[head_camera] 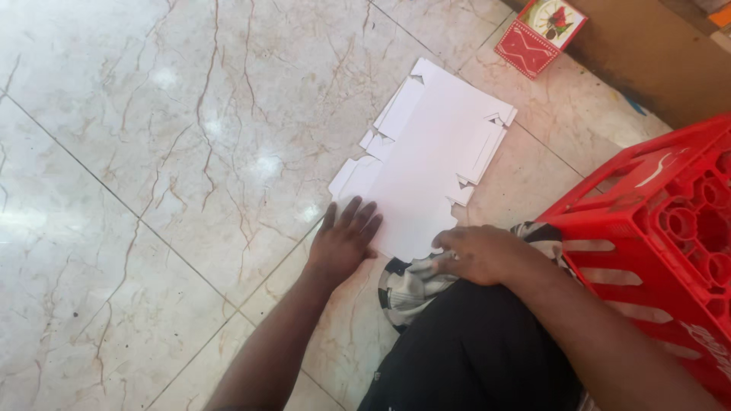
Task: The person assembles cardboard boxes by folding the flaps together and tucking them in by hand while sitting on the floor.
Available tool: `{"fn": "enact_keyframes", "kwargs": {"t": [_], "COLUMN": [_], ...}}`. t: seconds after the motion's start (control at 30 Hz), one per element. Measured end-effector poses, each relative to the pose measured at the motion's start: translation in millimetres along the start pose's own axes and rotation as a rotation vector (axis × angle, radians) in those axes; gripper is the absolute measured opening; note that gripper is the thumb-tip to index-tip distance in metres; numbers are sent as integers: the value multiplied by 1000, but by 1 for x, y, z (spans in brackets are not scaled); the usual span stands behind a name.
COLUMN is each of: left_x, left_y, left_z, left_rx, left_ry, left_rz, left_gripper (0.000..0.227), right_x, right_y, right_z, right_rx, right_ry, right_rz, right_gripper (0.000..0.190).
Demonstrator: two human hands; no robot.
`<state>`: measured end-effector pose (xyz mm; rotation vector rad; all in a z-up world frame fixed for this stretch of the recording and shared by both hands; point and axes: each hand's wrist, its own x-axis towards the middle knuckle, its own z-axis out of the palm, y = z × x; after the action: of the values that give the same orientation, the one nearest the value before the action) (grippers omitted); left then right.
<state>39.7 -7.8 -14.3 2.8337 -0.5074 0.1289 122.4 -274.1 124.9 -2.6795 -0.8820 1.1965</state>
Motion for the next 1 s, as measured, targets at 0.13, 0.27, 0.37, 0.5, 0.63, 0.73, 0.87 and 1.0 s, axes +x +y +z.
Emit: {"fn": "enact_keyframes", "kwargs": {"t": [0.13,0.27,0.37,0.5,0.63,0.73,0.87,1.0], "left_x": [20,30,35,42,47,50,54,54], "left_y": [-9,-3,5,17,28,43,63,88], "left_z": [7,9,-1,-20,-44,-62,-88,-119], "left_rx": [-29,139,73,-36,-62,-136,-159,-105], "left_ry": [34,110,88,291,402,492,537,622], "left_rz": [106,246,265,242,230,265,288,314], "left_gripper": [64,41,32,23,18,20,24,20], "right_x": [10,18,13,-4,-13,-15,-22,-48], "right_y": [13,9,5,4,14,31,44,33], "right_z": [10,8,2,0,3,12,17,17], "right_rx": [-66,-107,-179,37,178,245,345,316], "right_ry": [96,41,-14,422,612,689,930,1138], "right_rz": [28,28,73,-55,-123,-177,-376,-406], "right_gripper": [52,50,42,48,58,42,33,41]}}
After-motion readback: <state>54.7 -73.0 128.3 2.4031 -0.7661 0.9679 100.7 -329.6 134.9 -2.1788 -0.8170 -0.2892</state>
